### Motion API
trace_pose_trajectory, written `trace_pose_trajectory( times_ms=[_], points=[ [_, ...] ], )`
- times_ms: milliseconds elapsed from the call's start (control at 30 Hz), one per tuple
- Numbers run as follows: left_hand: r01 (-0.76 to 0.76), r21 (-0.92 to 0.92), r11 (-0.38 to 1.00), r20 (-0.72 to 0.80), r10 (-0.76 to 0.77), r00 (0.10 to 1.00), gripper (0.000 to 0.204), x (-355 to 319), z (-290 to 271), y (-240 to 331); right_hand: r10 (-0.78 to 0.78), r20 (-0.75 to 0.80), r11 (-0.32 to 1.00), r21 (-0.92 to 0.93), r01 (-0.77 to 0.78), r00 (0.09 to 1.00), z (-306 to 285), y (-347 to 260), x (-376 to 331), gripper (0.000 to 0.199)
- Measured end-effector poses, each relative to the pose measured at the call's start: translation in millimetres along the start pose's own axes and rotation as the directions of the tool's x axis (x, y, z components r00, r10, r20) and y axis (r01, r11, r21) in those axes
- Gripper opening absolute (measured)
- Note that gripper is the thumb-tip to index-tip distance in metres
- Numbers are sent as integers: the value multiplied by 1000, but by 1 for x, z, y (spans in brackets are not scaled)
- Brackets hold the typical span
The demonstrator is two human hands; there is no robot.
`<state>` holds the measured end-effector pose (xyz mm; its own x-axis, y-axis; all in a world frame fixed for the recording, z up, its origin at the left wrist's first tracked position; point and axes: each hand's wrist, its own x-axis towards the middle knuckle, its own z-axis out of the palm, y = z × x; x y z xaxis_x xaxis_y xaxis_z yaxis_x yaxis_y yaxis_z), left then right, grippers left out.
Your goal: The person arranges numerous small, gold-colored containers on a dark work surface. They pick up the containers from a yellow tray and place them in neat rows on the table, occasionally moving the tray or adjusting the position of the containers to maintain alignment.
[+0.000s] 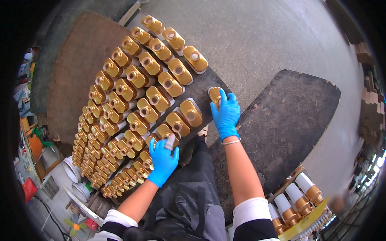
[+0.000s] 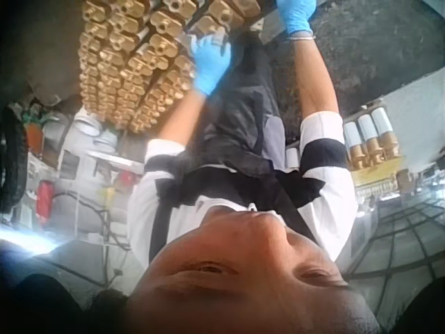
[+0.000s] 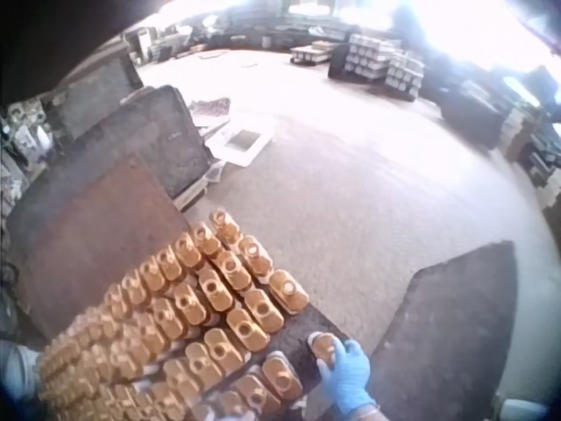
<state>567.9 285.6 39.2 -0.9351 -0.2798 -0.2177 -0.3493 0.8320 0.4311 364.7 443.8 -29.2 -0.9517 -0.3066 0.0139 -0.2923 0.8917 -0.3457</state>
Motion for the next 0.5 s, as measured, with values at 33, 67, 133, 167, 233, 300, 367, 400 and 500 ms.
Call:
trace_pose_trajectory(
  times_ms=[33,67,133,167,233,300,367,400,500],
  points=[
    [-16,-21,1000,35,17,999,45,-12,-5,3,69,76,997,17,-70,995,8,11,2,36],
    [-22,-35,999,67,24,997,45,-25,-9,4,58,88,996,64,-63,994,13,18,7,34],
    [-15,-120,993,83,25,996,37,-46,-12,5,35,112,986,156,-52,993,22,26,9,31],
    [-8,-115,993,117,21,993,35,-56,-13,4,12,140,990,139,-32,990,18,24,11,30],
    [27,-118,993,186,-5,982,31,-70,-19,3,-46,167,983,182,15,985,15,15,10,29],
    [41,-115,992,176,-20,984,31,-82,-18,2,-96,184,981,184,62,978,11,6,11,26],
    [55,-97,994,169,-38,985,32,-86,-23,2,-111,266,983,170,66,958,7,-6,16,24],
    [67,-109,992,158,-50,986,31,-88,-23,2,-114,297,981,187,60,948,7,-11,18,23],
    [91,-137,986,133,-73,988,30,-90,-24,1,-126,342,979,195,61,931,12,-22,20,21]
  ],
)
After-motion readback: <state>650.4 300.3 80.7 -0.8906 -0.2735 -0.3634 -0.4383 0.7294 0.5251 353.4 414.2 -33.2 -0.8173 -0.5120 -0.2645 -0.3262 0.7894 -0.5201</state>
